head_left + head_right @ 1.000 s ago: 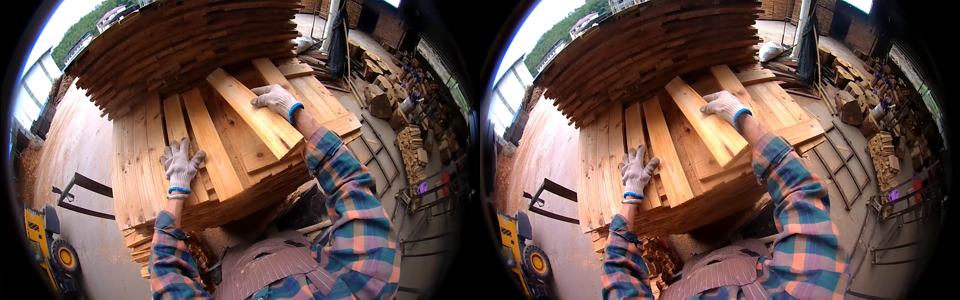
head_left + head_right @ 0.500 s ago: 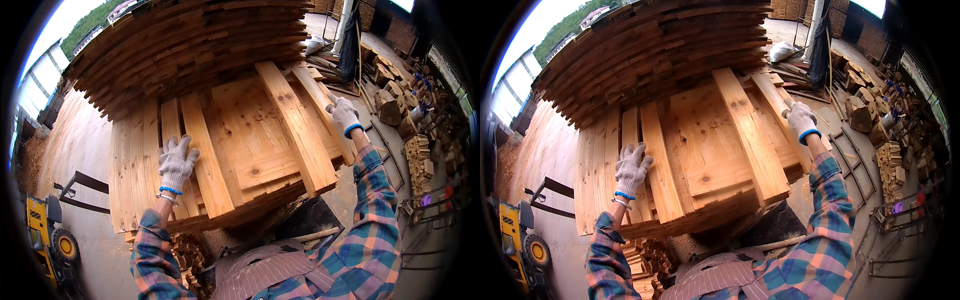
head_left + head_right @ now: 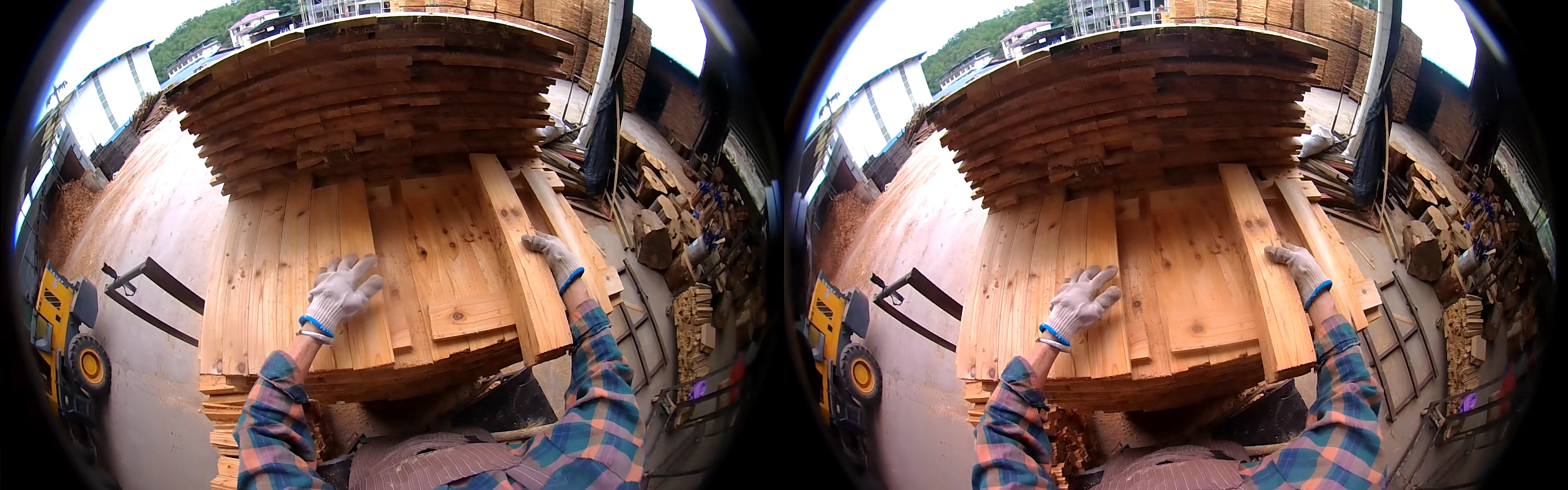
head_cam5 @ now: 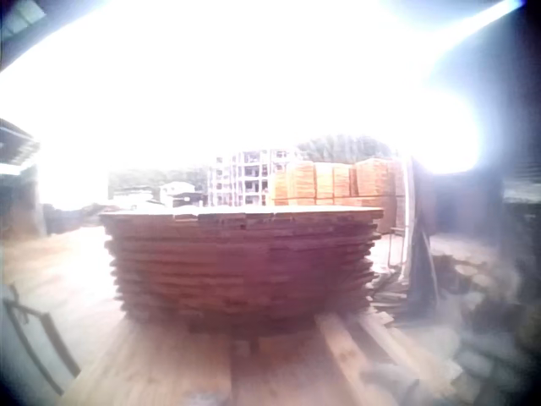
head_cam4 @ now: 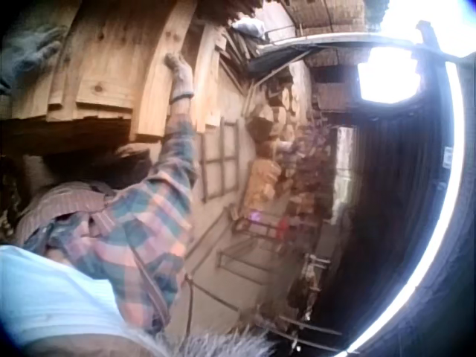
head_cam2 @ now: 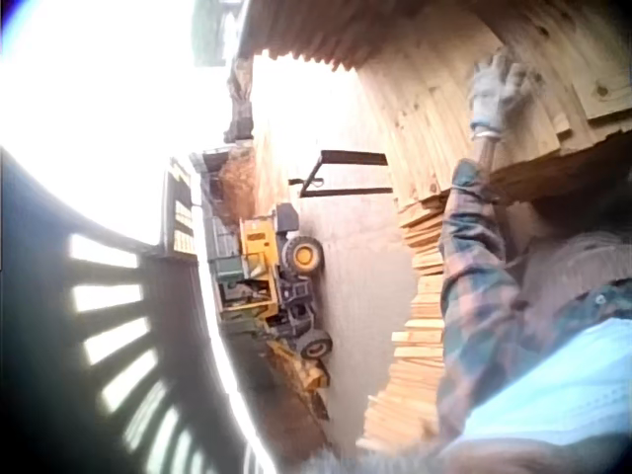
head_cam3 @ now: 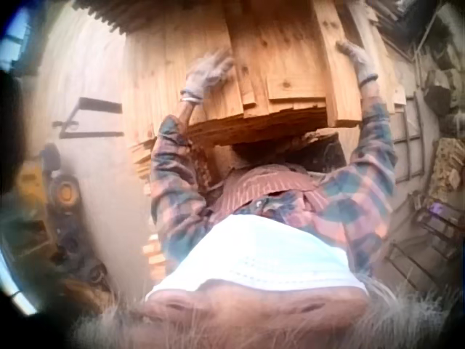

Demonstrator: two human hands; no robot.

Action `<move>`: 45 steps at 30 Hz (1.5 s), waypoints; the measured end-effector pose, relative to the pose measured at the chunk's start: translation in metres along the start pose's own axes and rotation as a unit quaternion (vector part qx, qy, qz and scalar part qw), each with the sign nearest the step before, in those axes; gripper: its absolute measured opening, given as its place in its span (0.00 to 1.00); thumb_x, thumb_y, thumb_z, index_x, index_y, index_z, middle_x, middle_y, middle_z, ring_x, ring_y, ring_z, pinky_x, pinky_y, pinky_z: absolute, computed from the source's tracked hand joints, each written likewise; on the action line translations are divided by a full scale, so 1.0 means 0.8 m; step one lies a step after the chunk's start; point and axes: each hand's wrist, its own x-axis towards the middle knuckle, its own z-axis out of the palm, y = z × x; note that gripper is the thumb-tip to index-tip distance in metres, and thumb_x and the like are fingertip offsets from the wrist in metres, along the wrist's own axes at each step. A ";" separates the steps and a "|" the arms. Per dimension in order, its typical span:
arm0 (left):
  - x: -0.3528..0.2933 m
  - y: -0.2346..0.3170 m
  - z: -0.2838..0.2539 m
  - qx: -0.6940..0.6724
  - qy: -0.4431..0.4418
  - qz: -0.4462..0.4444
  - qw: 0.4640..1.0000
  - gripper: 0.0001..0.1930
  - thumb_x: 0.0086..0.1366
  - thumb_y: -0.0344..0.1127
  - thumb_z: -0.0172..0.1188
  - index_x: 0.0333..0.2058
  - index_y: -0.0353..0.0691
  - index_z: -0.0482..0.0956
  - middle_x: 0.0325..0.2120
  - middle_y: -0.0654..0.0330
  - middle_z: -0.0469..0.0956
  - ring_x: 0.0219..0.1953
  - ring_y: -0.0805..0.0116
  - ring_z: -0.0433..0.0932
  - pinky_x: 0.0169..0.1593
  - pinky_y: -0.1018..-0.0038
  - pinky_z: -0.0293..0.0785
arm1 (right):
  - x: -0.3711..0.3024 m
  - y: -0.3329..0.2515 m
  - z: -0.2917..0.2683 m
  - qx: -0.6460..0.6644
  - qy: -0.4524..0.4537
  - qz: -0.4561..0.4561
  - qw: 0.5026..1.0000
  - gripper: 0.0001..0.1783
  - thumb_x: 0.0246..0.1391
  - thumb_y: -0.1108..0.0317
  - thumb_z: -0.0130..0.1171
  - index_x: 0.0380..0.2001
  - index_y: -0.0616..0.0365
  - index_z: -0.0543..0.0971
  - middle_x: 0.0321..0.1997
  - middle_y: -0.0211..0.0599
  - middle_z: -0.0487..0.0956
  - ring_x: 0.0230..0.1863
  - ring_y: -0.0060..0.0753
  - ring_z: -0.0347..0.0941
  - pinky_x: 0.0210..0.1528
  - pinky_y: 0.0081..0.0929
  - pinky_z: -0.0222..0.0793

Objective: The person repeatedly picks up wooden planks from a large pile and stacks them onto a metal cart. The person wears gloves and an apron while working in a lumber yard. The task involves lifting and placing the planks one by one to build a neat stack on the cart.

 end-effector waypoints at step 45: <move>-0.014 -0.047 0.006 0.048 0.061 0.088 0.993 0.26 0.65 0.53 0.50 0.58 0.46 0.70 0.56 0.50 0.68 0.58 0.48 0.66 0.59 0.52 0.61 | 0.070 0.013 0.114 -0.652 0.118 0.011 0.749 0.44 0.50 0.38 0.62 0.66 0.47 0.65 0.63 0.49 0.68 0.61 0.53 0.69 0.55 0.58 0.69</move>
